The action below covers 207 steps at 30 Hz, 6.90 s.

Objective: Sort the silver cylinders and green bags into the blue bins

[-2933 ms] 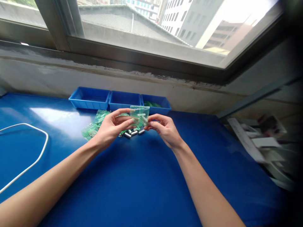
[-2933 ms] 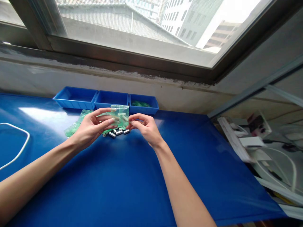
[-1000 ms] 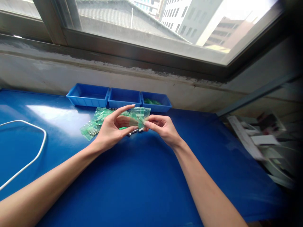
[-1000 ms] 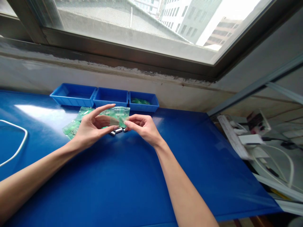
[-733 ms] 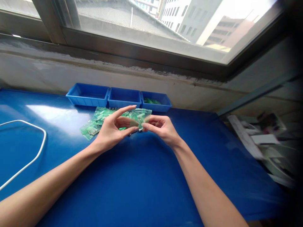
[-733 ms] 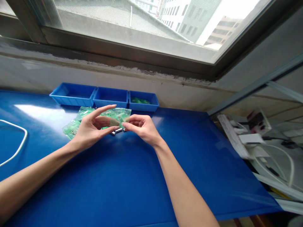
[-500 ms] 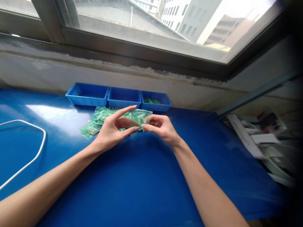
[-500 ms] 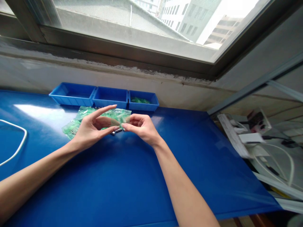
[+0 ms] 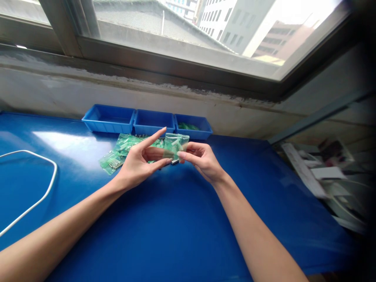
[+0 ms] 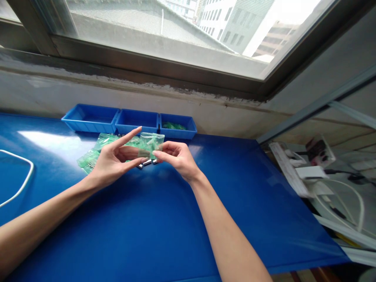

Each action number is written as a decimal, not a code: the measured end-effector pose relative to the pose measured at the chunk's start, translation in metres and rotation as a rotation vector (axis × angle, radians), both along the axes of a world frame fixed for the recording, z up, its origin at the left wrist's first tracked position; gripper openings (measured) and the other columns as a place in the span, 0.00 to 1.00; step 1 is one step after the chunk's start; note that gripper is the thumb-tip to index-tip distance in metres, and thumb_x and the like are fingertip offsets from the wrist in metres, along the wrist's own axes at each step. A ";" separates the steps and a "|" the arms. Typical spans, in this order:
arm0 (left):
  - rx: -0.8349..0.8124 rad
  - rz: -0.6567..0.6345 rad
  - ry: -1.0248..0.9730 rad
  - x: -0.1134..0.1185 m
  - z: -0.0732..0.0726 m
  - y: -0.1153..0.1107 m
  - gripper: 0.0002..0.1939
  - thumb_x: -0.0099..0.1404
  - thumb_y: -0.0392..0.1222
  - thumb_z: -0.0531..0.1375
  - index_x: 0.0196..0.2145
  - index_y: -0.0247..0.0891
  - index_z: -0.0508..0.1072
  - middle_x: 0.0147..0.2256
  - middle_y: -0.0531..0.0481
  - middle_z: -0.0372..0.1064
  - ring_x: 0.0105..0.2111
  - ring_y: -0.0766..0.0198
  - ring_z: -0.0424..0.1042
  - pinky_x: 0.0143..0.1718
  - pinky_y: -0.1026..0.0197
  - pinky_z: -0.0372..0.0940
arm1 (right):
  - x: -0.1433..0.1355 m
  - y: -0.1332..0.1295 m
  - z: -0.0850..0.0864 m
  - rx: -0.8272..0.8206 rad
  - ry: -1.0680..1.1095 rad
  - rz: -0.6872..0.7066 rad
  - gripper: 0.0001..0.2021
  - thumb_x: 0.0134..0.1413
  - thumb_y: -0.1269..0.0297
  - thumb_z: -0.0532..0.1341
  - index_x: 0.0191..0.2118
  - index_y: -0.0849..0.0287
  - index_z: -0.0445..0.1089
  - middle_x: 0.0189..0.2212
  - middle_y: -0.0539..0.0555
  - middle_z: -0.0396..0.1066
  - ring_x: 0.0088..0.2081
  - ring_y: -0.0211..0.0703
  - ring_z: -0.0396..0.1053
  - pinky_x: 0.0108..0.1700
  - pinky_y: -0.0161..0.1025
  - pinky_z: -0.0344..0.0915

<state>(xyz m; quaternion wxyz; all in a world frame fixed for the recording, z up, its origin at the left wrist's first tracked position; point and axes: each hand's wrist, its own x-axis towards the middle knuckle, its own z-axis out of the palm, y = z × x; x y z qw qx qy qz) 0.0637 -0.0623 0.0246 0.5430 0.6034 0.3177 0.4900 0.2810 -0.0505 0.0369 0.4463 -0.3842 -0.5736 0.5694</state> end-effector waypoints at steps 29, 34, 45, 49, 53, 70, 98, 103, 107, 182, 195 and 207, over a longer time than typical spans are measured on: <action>0.048 0.143 0.040 0.002 0.008 0.001 0.17 0.55 0.50 0.75 0.34 0.36 0.78 0.29 0.51 0.76 0.26 0.66 0.73 0.27 0.66 0.68 | -0.003 -0.003 0.001 -0.008 -0.064 0.111 0.15 0.44 0.57 0.78 0.34 0.61 0.80 0.28 0.52 0.75 0.31 0.39 0.70 0.35 0.37 0.66; 0.085 0.162 0.070 0.002 0.009 0.000 0.18 0.55 0.51 0.76 0.30 0.36 0.76 0.27 0.52 0.74 0.25 0.67 0.71 0.26 0.66 0.67 | -0.005 -0.005 0.003 0.036 -0.124 0.105 0.15 0.46 0.55 0.77 0.35 0.61 0.81 0.30 0.52 0.74 0.31 0.38 0.68 0.34 0.37 0.63; 0.350 0.149 0.274 -0.003 0.007 0.004 0.12 0.66 0.48 0.68 0.38 0.36 0.81 0.34 0.46 0.80 0.32 0.63 0.75 0.34 0.63 0.69 | -0.009 -0.007 0.005 0.042 -0.142 0.094 0.14 0.46 0.54 0.76 0.32 0.60 0.80 0.31 0.52 0.73 0.32 0.39 0.66 0.34 0.37 0.61; 0.347 0.153 0.258 -0.003 0.007 0.002 0.11 0.65 0.47 0.70 0.38 0.36 0.80 0.34 0.47 0.79 0.32 0.63 0.75 0.33 0.63 0.68 | -0.009 -0.007 0.005 0.021 -0.123 0.104 0.13 0.47 0.56 0.76 0.32 0.60 0.79 0.29 0.50 0.71 0.30 0.37 0.65 0.33 0.36 0.60; 0.240 0.168 0.180 -0.002 0.005 0.002 0.14 0.62 0.50 0.71 0.37 0.37 0.78 0.34 0.48 0.78 0.32 0.63 0.75 0.33 0.64 0.69 | -0.008 -0.007 0.005 -0.023 -0.111 0.131 0.13 0.46 0.57 0.75 0.33 0.61 0.79 0.29 0.51 0.72 0.30 0.38 0.67 0.34 0.36 0.63; -0.061 0.178 -0.024 -0.001 0.008 0.004 0.21 0.60 0.55 0.72 0.33 0.37 0.70 0.24 0.53 0.75 0.21 0.69 0.69 0.23 0.68 0.61 | -0.006 -0.009 0.013 0.013 -0.199 0.206 0.15 0.50 0.54 0.74 0.27 0.62 0.78 0.25 0.51 0.73 0.28 0.37 0.68 0.32 0.35 0.66; -0.139 0.053 -0.049 -0.001 0.003 0.005 0.34 0.49 0.48 0.79 0.50 0.37 0.73 0.29 0.48 0.81 0.26 0.52 0.81 0.28 0.57 0.77 | 0.004 -0.002 0.004 0.123 -0.031 0.108 0.12 0.61 0.58 0.68 0.30 0.60 0.79 0.27 0.52 0.71 0.31 0.41 0.67 0.37 0.40 0.63; -0.160 0.037 -0.037 0.000 0.006 0.003 0.30 0.47 0.47 0.80 0.44 0.36 0.75 0.26 0.49 0.80 0.25 0.54 0.81 0.27 0.61 0.76 | 0.001 -0.004 0.005 0.127 -0.053 0.060 0.10 0.56 0.58 0.72 0.32 0.60 0.80 0.28 0.51 0.73 0.30 0.38 0.68 0.35 0.38 0.64; -0.154 0.035 0.026 0.001 0.012 0.000 0.22 0.47 0.48 0.79 0.33 0.35 0.77 0.26 0.48 0.80 0.24 0.58 0.80 0.26 0.62 0.74 | -0.005 -0.005 0.008 0.132 -0.065 0.021 0.13 0.52 0.55 0.74 0.30 0.60 0.79 0.26 0.51 0.73 0.28 0.37 0.68 0.33 0.37 0.66; 0.045 0.105 -0.023 -0.002 -0.003 0.005 0.26 0.57 0.43 0.75 0.53 0.38 0.78 0.51 0.41 0.78 0.50 0.52 0.79 0.54 0.53 0.75 | -0.019 -0.005 0.001 0.151 -0.065 -0.174 0.14 0.51 0.56 0.74 0.38 0.60 0.79 0.30 0.52 0.80 0.30 0.40 0.78 0.36 0.38 0.76; 0.092 0.067 -0.004 0.000 -0.003 0.003 0.23 0.60 0.42 0.73 0.53 0.36 0.78 0.53 0.41 0.76 0.50 0.53 0.78 0.51 0.56 0.77 | -0.022 -0.010 -0.002 0.327 -0.221 -0.264 0.09 0.55 0.58 0.73 0.38 0.56 0.79 0.33 0.51 0.79 0.32 0.40 0.75 0.35 0.37 0.71; -0.035 0.018 -0.083 -0.004 -0.002 0.008 0.27 0.57 0.41 0.75 0.52 0.40 0.74 0.50 0.44 0.78 0.52 0.53 0.78 0.51 0.56 0.75 | -0.021 -0.008 0.003 0.152 0.057 -0.182 0.17 0.51 0.59 0.75 0.43 0.54 0.72 0.31 0.47 0.77 0.28 0.38 0.75 0.32 0.36 0.73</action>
